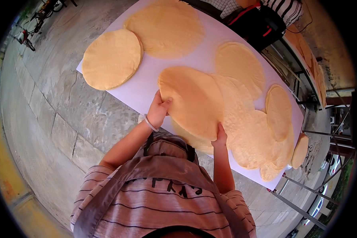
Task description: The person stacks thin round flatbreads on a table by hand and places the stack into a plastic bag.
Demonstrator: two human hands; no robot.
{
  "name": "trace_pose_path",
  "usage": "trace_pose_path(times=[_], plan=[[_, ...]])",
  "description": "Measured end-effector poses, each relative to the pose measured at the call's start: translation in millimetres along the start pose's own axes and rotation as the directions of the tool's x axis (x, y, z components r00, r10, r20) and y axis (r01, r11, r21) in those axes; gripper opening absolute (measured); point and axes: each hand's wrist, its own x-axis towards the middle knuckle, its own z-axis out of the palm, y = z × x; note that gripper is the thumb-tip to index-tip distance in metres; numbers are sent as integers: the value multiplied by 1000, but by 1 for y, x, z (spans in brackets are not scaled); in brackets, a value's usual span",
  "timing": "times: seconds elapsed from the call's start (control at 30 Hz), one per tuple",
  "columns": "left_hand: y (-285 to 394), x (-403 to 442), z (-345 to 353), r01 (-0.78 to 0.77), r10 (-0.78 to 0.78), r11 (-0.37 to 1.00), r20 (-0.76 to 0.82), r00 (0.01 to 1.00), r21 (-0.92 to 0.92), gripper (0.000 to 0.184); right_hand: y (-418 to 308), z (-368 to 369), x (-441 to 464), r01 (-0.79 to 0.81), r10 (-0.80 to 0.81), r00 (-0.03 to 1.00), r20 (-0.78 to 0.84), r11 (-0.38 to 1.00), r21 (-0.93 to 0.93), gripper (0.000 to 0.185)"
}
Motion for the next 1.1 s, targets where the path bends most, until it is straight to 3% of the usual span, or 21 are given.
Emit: trace_pose_path(times=[0.03, 0.13, 0.23, 0.3, 0.37, 0.43, 0.53, 0.6, 0.67, 0.77, 0.83, 0.9, 0.93, 1.0, 1.1], plan=[[16, -3, -6, 24, -21, 998, 55, 998, -53, 41, -1, 19, -25, -224, 130, 955, 265, 904, 363, 28], [52, -1, -40, 51, -51, 999, 19, 999, -12, 42, -1, 60, -43, -173, 91, 963, 252, 931, 321, 35], [91, 11, -84, 59, -52, 985, 50, 997, -160, 45, -24, 122, -43, 182, -186, 980, 76, 982, 56, 32], [110, 28, -119, 76, -55, 972, 95, 994, -224, 45, -45, 194, -63, 328, -315, 941, 123, 939, -106, 32], [139, 41, -147, 18, 13, 966, 116, 993, -259, 43, -62, 262, -78, 400, -374, 908, 190, 908, -125, 29], [194, 39, -166, -109, 142, 958, 111, 984, -264, 40, -68, 323, -98, 537, -491, 801, 343, 842, -49, 25], [245, 43, -220, -311, 318, 931, 7, 948, -193, 38, -57, 391, -105, 605, -557, 675, 484, 793, 70, 22], [258, 51, -263, -378, 368, 921, -112, 923, -95, 39, -30, 418, -83, 616, -521, 671, 528, 788, -5, 21], [252, 60, -311, -397, 392, 917, -245, 887, 31, 39, 8, 433, -54, 476, -303, 801, 516, 845, -244, 23], [195, 88, -395, -170, 268, 955, -469, 842, 242, 39, 91, 443, 7, 317, -79, 910, 408, 767, -559, 23], [127, 111, -452, 56, 174, 909, -498, 850, 412, 39, 138, 432, 47, 230, 0, 949, 314, 682, -694, 21], [91, 121, -469, -49, 233, 934, -501, 833, 353, 40, 163, 425, 66, 108, 63, 977, 202, 670, -734, 22], [81, 122, -477, -101, 263, 940, -503, 823, 326, 40, 169, 420, 71, 91, 88, 970, 226, 732, -675, 22], [83, 119, -476, -117, 201, 974, -499, 843, 195, 41, 172, 409, 75, 43, 130, 954, 272, 835, -549, 22], [96, 116, -473, -54, 102, 993, -495, 863, 109, 41, 176, 403, 80, 90, 120, 935, 333, 831, -550, 24]])
